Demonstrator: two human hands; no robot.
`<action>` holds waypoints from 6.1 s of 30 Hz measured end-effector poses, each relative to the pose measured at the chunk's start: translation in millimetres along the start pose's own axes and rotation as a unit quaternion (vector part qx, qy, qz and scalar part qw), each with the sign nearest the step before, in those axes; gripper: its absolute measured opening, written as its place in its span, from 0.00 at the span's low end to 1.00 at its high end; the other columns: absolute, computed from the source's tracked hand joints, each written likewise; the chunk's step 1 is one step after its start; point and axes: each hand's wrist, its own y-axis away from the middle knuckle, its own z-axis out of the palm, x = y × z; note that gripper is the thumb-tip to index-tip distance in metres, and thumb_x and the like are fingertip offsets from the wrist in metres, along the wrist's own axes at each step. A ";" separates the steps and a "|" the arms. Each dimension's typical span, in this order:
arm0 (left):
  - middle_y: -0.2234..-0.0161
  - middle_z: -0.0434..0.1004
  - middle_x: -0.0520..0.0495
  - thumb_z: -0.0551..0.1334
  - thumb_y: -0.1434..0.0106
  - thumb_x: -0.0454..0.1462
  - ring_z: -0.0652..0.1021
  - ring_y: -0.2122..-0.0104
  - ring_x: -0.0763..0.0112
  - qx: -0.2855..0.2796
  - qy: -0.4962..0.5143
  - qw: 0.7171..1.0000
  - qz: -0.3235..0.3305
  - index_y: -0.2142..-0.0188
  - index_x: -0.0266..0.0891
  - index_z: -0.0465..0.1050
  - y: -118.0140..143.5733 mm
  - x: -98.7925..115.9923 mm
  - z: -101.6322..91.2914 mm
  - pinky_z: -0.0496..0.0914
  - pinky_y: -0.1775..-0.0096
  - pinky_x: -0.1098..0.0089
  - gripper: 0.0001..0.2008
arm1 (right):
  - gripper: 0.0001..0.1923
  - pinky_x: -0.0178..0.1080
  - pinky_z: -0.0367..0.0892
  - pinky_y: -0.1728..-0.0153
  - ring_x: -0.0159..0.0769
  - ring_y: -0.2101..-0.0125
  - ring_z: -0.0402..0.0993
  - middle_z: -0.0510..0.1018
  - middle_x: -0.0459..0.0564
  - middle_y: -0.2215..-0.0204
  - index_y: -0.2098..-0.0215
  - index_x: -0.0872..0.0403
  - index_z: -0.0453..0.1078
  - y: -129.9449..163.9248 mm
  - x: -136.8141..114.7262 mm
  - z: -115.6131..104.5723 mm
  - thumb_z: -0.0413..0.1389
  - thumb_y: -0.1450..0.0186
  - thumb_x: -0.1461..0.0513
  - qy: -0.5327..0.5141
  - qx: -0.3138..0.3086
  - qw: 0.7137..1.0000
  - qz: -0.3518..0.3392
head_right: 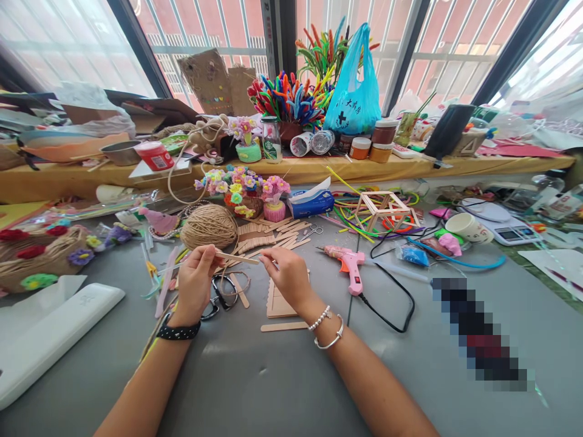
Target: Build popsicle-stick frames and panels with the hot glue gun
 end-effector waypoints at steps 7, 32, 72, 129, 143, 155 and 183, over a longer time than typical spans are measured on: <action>0.81 0.69 0.55 0.59 0.47 0.44 0.71 0.81 0.76 -0.073 -0.073 0.995 -0.007 0.72 0.37 0.67 3.3 3.2 3.1 0.65 0.78 0.76 0.11 | 0.08 0.34 0.65 0.66 0.34 0.68 0.72 0.77 0.49 0.68 0.65 0.55 0.71 -0.6 0.5 0.5 0.51 0.39 0.62 -0.001 0.001 1.000 -0.001; 0.75 0.73 0.51 0.59 0.43 0.38 0.70 0.74 0.75 -0.294 -0.253 0.896 0.215 0.71 0.37 0.71 21.1 22.4 11.5 0.64 0.69 0.75 0.06 | 0.08 0.34 0.65 0.66 0.34 0.67 0.72 0.77 0.49 0.68 0.65 0.54 0.71 -0.6 2.4 0.6 0.51 0.39 0.62 0.003 0.006 1.000 -0.005; 0.72 0.70 0.48 0.58 0.43 0.38 0.71 0.73 0.75 -0.459 -0.084 0.883 -0.055 0.71 0.35 0.72 17.6 30.2 7.5 0.68 0.74 0.76 0.08 | 0.08 0.34 0.66 0.65 0.34 0.67 0.72 0.77 0.48 0.68 0.65 0.53 0.71 -1.6 2.0 -0.4 0.50 0.39 0.62 0.005 0.003 1.000 0.006; 0.69 0.74 0.48 0.54 0.40 0.39 0.72 0.71 0.74 -0.526 -0.169 0.834 0.022 0.65 0.36 0.69 25.6 29.6 15.0 0.65 0.68 0.74 0.09 | 0.08 0.34 0.65 0.65 0.34 0.68 0.72 0.77 0.49 0.68 0.65 0.55 0.71 -1.8 3.0 -0.1 0.50 0.39 0.63 0.004 0.007 1.000 0.003; 0.68 0.73 0.49 0.55 0.41 0.40 0.72 0.71 0.75 -0.529 -0.175 0.830 0.000 0.65 0.37 0.69 26.7 25.8 15.2 0.65 0.68 0.75 0.09 | 0.08 0.34 0.65 0.65 0.34 0.67 0.72 0.77 0.49 0.68 0.65 0.55 0.71 -1.5 3.8 0.1 0.51 0.39 0.63 0.003 0.008 1.000 -0.002; 0.68 0.73 0.48 0.55 0.41 0.40 0.72 0.71 0.74 -0.528 -0.178 0.830 0.003 0.66 0.36 0.69 27.1 24.5 16.4 0.66 0.67 0.74 0.10 | 0.08 0.34 0.65 0.64 0.34 0.67 0.72 0.77 0.48 0.68 0.65 0.54 0.70 -1.5 4.0 0.3 0.50 0.39 0.63 0.002 0.008 1.000 0.001; 0.73 0.74 0.50 0.50 0.38 0.42 0.73 0.72 0.74 -0.488 -0.186 0.853 -0.001 0.67 0.36 0.68 26.3 26.3 17.0 0.66 0.70 0.75 0.13 | 0.08 0.35 0.65 0.64 0.34 0.66 0.71 0.77 0.48 0.67 0.64 0.54 0.70 -1.5 2.1 -0.4 0.50 0.39 0.63 0.003 -0.004 1.000 0.007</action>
